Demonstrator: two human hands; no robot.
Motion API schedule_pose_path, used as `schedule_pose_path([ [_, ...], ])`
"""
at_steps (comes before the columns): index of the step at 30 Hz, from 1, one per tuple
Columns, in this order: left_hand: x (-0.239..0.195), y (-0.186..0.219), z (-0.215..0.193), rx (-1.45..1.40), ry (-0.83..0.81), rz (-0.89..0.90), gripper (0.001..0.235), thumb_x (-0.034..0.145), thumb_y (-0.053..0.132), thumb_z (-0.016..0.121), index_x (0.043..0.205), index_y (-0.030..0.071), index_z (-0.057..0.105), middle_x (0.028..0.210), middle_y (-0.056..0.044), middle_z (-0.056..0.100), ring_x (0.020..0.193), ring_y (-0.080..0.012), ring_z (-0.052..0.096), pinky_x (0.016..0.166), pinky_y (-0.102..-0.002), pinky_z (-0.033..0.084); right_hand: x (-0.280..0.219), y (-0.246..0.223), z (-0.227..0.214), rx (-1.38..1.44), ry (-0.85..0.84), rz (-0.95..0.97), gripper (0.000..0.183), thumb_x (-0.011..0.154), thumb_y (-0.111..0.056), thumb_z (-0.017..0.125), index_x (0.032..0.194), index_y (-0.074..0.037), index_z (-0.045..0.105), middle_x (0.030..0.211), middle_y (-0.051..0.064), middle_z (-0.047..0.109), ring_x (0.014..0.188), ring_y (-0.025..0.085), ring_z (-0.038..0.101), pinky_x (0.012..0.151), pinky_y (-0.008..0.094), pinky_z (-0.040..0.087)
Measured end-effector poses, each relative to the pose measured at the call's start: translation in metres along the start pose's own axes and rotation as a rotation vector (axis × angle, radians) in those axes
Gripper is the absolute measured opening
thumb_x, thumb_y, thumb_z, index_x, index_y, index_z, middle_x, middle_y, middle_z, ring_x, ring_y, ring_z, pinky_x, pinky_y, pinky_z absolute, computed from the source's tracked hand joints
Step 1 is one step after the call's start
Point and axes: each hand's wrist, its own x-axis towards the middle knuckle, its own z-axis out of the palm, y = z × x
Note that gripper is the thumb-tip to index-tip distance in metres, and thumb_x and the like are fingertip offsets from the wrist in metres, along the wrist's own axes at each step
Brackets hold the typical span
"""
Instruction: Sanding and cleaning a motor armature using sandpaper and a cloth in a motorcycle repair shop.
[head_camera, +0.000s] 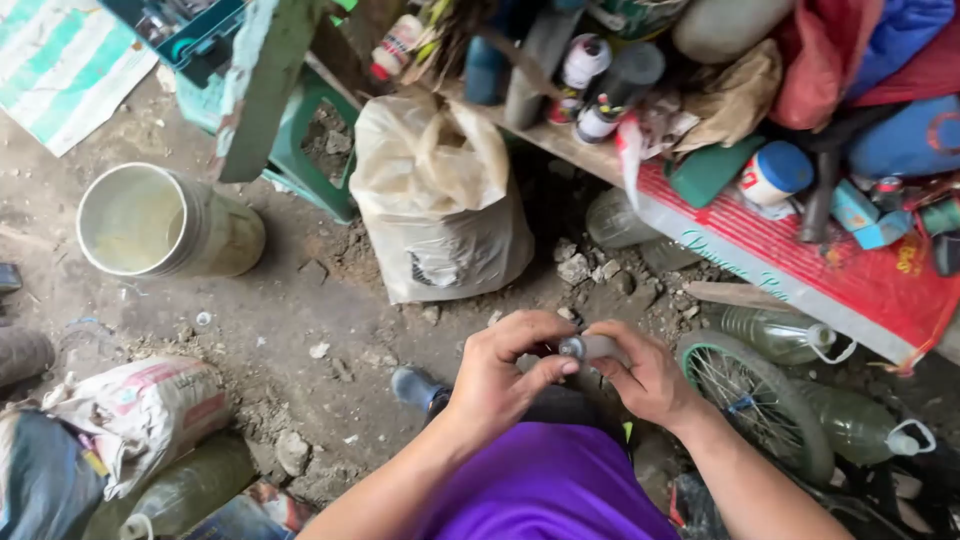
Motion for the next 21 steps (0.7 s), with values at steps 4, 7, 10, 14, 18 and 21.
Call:
schedule_pose_path([
  [4,-0.025,0.035,-0.062,0.012,0.012,0.093,0.031,0.087,0.015,0.095,0.116,0.008,0.087,0.105,-0.011,0.083,0.084,-0.0252,0.083,0.074,-0.037,0.072,0.018,-0.053,0.050,0.062,-0.083,-0.165,0.045,0.101,-0.043,0.068,0.126,-0.007,0.079,0.093,0.008,0.084,0.081,0.028,0.084,0.078,0.046,0.070],
  [7,-0.042,0.049,-0.099,0.011,0.043,0.144,0.027,0.089,0.018,0.094,0.114,0.010,0.087,0.106,-0.010,0.084,0.086,-0.0255,0.084,0.075,-0.038,0.071,0.025,-0.085,0.080,0.052,-0.111,-0.188,0.041,0.103,-0.037,0.066,0.126,-0.005,0.078,0.087,0.010,0.080,0.074,0.031,0.081,0.072,0.048,0.070],
  [10,-0.055,0.055,-0.131,0.124,-0.046,0.247,0.029,0.098,0.023,0.085,0.121,0.006,0.079,0.118,-0.013,0.083,0.109,-0.0248,0.083,0.101,-0.036,0.070,0.029,-0.087,0.102,-0.132,-0.219,-0.233,0.044,0.112,-0.042,0.056,0.134,-0.005,0.067,0.111,0.009,0.081,0.087,0.023,0.079,0.076,0.037,0.064],
  [14,-0.069,0.050,-0.168,0.134,0.001,0.307,0.020,0.102,0.019,0.084,0.118,0.007,0.081,0.118,-0.012,0.081,0.107,-0.0242,0.082,0.100,-0.035,0.069,0.054,-0.107,0.126,-0.160,-0.289,-0.322,0.046,0.112,-0.044,0.055,0.131,-0.005,0.069,0.121,0.013,0.080,0.105,0.030,0.082,0.093,0.041,0.065],
  [18,-0.078,0.034,-0.218,0.312,0.046,0.322,0.014,0.102,0.019,0.083,0.111,0.008,0.080,0.113,-0.010,0.082,0.099,-0.0231,0.083,0.091,-0.033,0.068,0.075,-0.104,0.157,-0.223,-0.396,-0.247,0.031,0.098,-0.028,0.076,0.122,-0.010,0.074,0.109,0.006,0.084,0.093,0.026,0.081,0.088,0.038,0.062],
  [21,-0.074,0.027,-0.259,0.290,0.113,0.197,0.014,0.099,0.018,0.085,0.103,0.006,0.080,0.103,-0.009,0.082,0.094,-0.0232,0.082,0.091,-0.033,0.065,0.098,-0.141,0.175,-0.241,-0.479,-0.074,0.037,0.098,-0.051,0.068,0.111,-0.017,0.078,0.087,-0.001,0.080,0.076,0.019,0.077,0.072,0.035,0.058],
])
